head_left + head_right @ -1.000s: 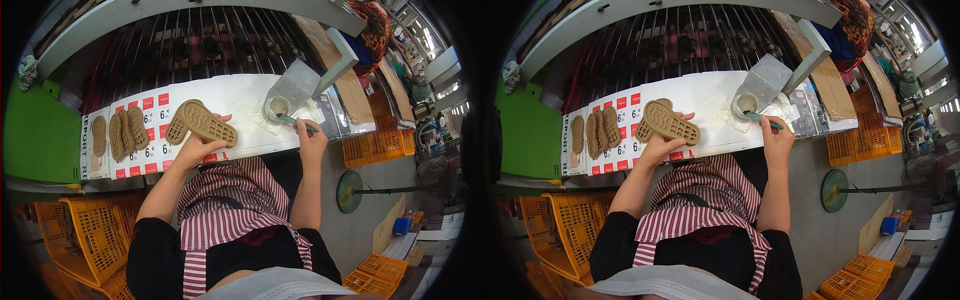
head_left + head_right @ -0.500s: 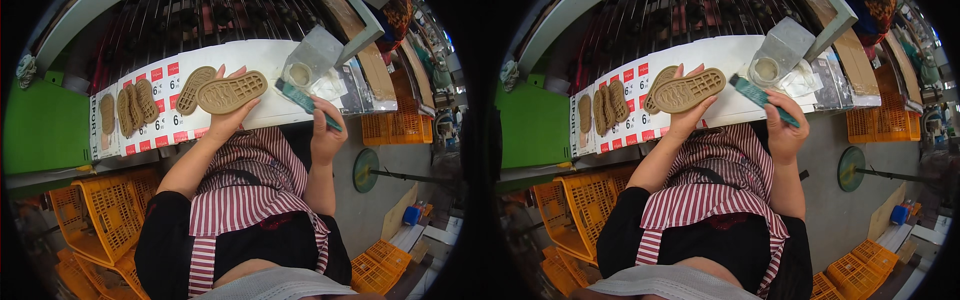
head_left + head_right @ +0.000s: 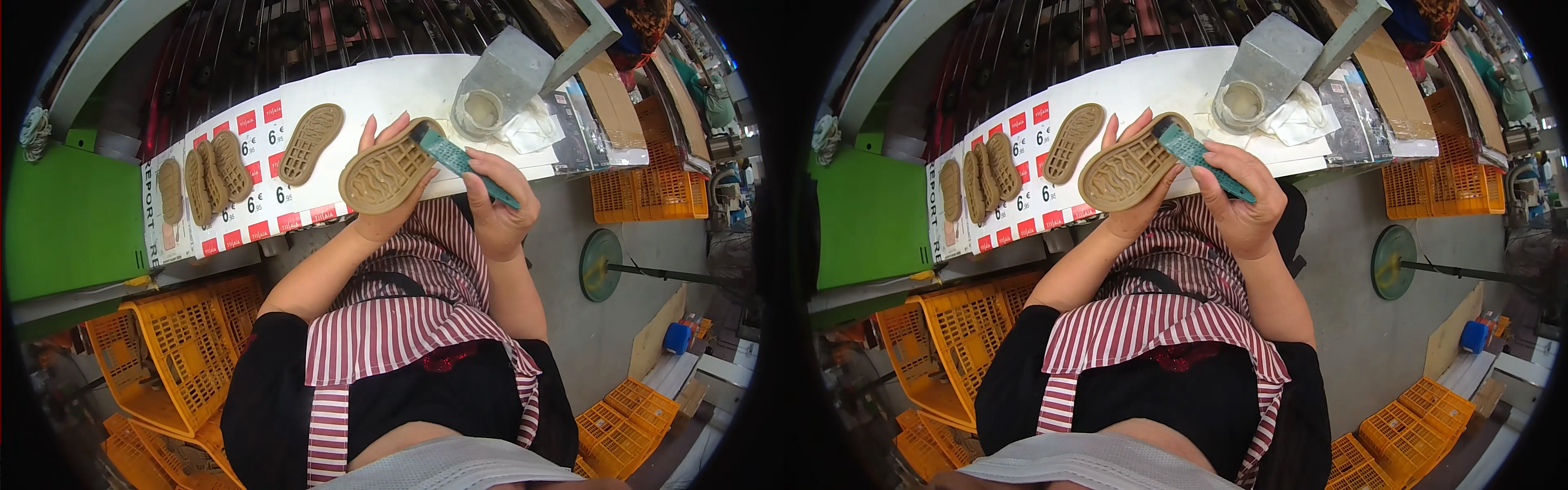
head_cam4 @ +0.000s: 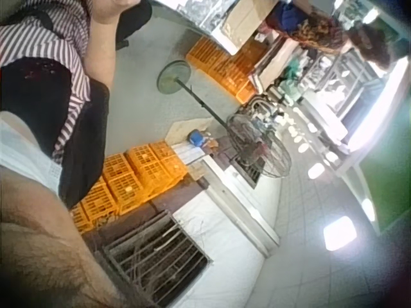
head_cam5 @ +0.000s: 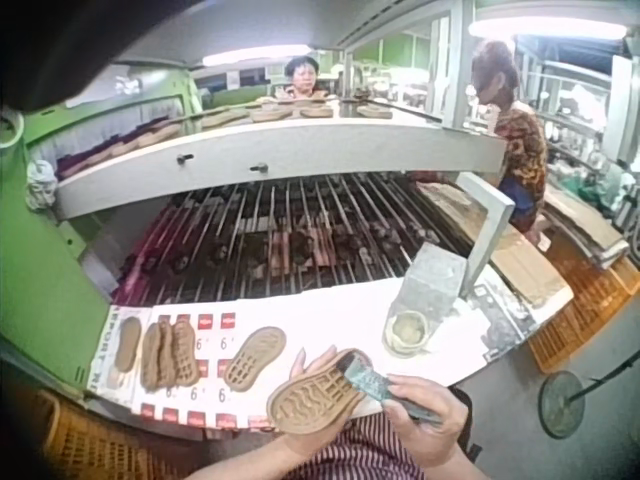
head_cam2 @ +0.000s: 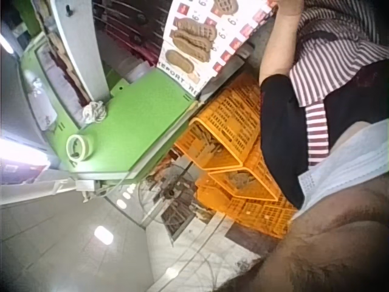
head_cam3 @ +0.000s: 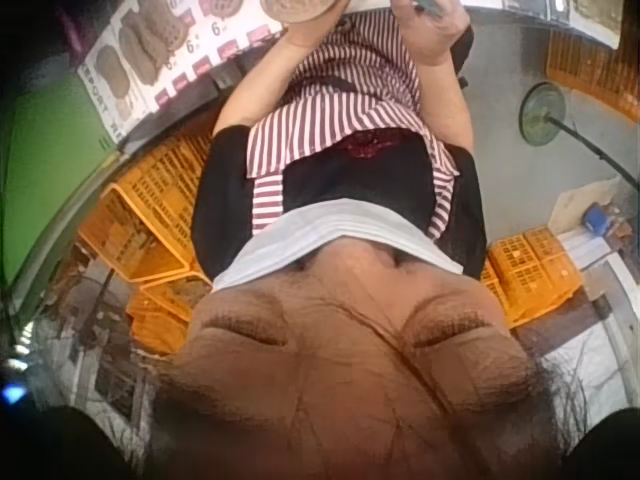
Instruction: Applying glue to the bottom surface of shoe soles using a brush.
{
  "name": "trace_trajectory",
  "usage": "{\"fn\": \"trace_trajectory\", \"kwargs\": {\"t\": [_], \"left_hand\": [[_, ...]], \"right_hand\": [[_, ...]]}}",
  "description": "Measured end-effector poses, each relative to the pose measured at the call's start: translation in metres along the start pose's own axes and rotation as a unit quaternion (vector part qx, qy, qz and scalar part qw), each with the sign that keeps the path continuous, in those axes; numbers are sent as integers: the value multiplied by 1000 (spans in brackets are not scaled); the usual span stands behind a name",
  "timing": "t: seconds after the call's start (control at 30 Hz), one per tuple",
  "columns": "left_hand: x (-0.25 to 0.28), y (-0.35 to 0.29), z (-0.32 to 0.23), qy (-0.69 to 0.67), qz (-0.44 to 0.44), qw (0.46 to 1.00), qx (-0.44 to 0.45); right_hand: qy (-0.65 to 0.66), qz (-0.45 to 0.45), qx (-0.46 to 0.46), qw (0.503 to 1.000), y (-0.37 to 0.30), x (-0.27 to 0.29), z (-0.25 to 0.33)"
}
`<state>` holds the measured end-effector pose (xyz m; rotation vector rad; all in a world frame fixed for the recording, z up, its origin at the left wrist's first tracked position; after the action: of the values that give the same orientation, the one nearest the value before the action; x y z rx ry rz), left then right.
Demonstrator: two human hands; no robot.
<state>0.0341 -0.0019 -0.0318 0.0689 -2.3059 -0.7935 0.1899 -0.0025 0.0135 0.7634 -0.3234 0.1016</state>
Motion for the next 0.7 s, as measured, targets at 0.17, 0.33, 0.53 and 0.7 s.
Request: {"fn": "trace_trajectory", "kwargs": {"t": [0.17, 0.33, 0.53, 0.7], "left_hand": [[-5, -1, -1, -34, -41, 999, 0], [-14, -5, 6, -137, -98, 985, 33], [-27, -13, 22, -398, -102, 907, 94], [-27, -15, 22, -420, -98, 895, 113]], "right_hand": [[15, 27, 8, 999, -4, -13, 9], [5, 60, 33, 998, -5, -26, 18], [16, 110, 47, 993, -6, -39, 27], [48, 155, 41, 986, -5, -41, 29]]}}
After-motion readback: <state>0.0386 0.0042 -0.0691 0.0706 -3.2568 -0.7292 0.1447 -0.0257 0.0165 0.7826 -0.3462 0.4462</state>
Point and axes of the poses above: each hand's wrist, its own y-axis towards the middle knuckle, its own x-axis out of the back of the hand, z = x × y, the point moved 4 cm from there along y, towards the middle knuckle, and after that the axes turned 11 degrees about z, right-handed, at the moved point
